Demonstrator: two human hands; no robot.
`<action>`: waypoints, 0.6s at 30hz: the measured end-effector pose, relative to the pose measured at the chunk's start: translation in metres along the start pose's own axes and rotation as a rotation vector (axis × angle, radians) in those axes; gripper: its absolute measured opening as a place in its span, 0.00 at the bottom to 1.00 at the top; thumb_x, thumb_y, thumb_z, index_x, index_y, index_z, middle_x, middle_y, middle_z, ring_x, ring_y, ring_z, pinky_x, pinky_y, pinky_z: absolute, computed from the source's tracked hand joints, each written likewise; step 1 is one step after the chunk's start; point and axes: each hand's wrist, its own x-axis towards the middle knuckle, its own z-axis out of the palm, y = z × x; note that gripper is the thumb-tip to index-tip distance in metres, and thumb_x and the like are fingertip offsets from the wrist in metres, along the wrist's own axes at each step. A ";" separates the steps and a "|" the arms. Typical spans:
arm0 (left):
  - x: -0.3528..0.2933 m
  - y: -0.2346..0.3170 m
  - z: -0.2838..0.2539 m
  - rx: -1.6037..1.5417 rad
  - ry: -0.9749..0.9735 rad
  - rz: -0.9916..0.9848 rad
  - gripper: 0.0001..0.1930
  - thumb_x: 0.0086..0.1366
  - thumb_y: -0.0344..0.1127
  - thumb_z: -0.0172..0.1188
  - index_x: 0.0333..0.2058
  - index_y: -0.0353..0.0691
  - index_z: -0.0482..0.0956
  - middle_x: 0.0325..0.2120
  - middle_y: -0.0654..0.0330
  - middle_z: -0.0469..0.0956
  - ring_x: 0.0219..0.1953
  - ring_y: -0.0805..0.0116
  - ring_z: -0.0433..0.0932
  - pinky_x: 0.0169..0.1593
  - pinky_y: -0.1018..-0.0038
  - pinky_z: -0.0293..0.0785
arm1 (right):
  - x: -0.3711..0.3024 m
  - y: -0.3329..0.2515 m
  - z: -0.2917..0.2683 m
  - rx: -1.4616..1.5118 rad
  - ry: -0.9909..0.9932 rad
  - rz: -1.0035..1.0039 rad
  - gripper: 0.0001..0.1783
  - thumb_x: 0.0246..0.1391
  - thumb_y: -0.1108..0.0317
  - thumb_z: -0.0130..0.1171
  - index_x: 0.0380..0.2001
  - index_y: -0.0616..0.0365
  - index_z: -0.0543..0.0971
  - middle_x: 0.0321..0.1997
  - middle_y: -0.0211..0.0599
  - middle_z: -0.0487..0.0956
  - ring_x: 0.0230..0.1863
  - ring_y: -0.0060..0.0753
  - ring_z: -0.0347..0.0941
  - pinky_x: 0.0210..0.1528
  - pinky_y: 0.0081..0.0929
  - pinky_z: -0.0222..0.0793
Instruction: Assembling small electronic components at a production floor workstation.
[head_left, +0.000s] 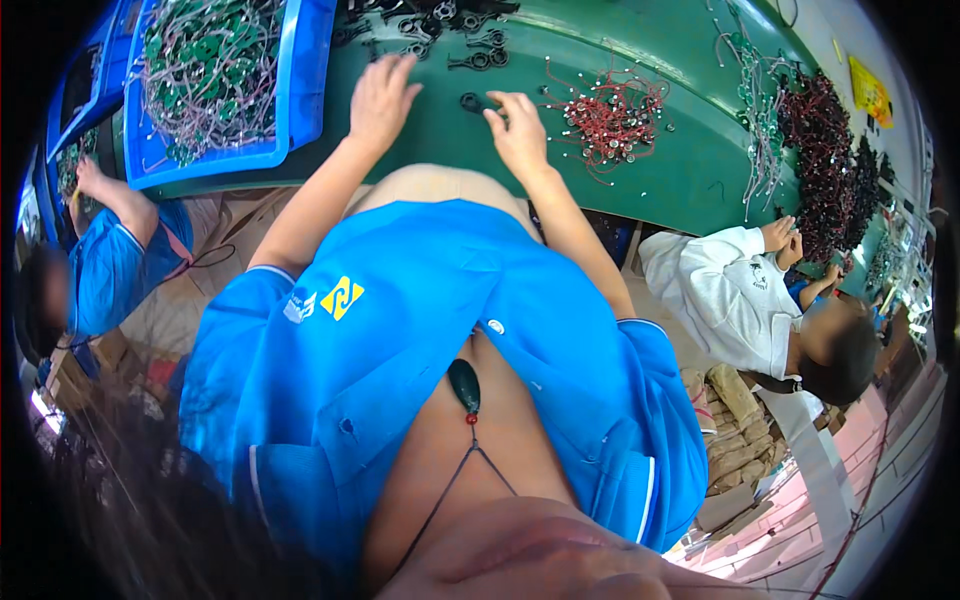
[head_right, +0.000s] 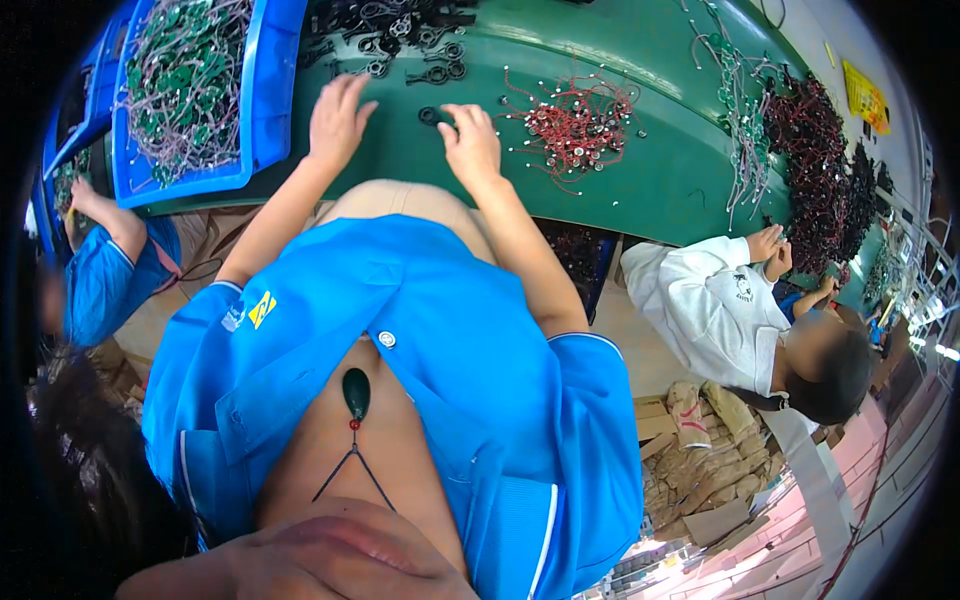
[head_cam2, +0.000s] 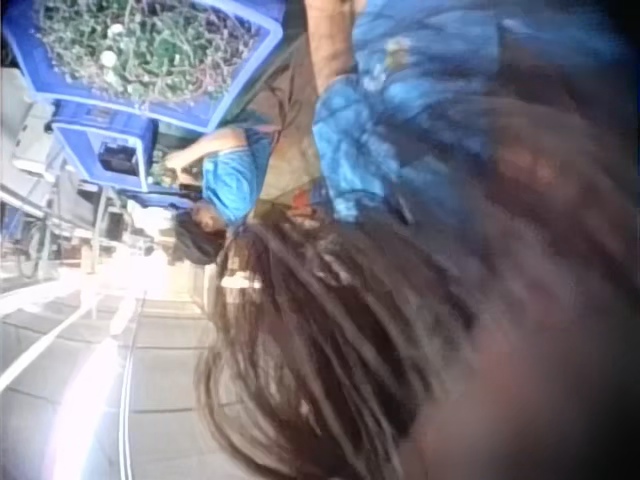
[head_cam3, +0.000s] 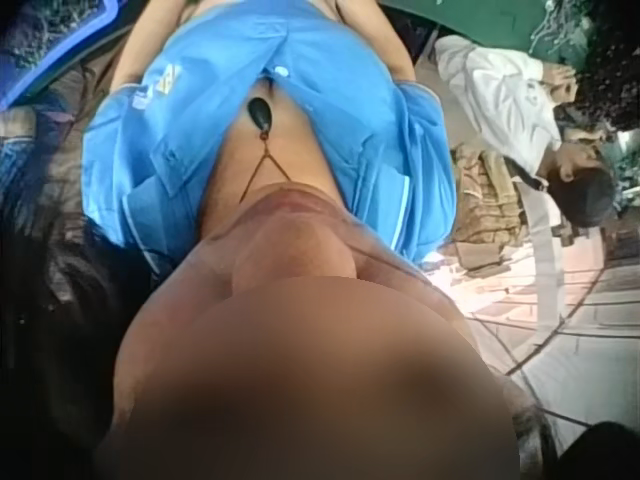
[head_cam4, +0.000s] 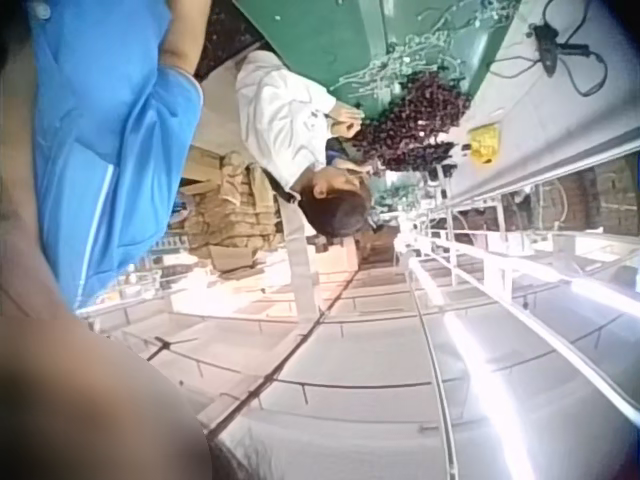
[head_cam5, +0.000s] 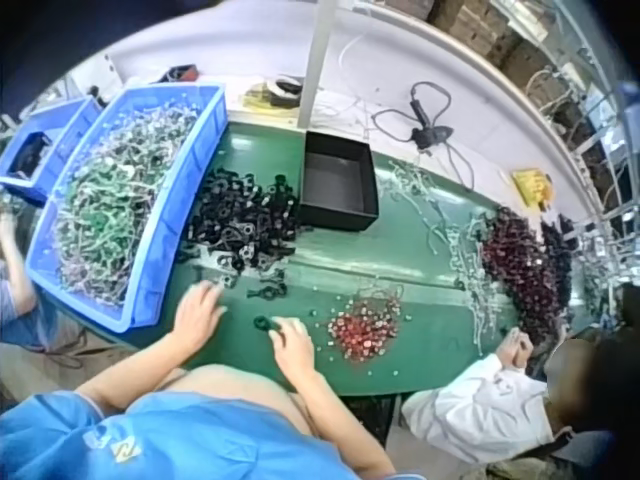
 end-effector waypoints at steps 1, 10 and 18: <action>0.002 0.011 -0.001 -0.007 0.002 0.015 0.26 0.54 0.33 0.62 0.53 0.47 0.69 0.48 0.55 0.69 0.42 0.56 0.72 0.45 0.67 0.72 | 0.002 -0.002 0.003 -0.003 0.016 0.005 0.14 0.48 0.71 0.58 0.41 0.52 0.77 0.40 0.34 0.75 0.42 0.41 0.72 0.44 0.33 0.69; -0.010 0.052 0.032 -0.083 -0.319 0.176 0.25 0.51 0.33 0.65 0.49 0.45 0.71 0.47 0.56 0.68 0.40 0.60 0.71 0.42 0.70 0.72 | -0.048 0.000 -0.018 0.282 0.011 0.280 0.11 0.54 0.75 0.52 0.40 0.56 0.78 0.32 0.32 0.78 0.27 0.27 0.72 0.31 0.23 0.68; -0.010 0.045 0.046 -0.519 -0.407 -0.097 0.17 0.55 0.28 0.63 0.44 0.40 0.75 0.36 0.58 0.75 0.31 0.65 0.73 0.37 0.74 0.72 | -0.083 0.024 -0.074 0.536 0.294 0.391 0.11 0.57 0.78 0.47 0.41 0.61 0.76 0.31 0.34 0.78 0.27 0.23 0.71 0.30 0.18 0.69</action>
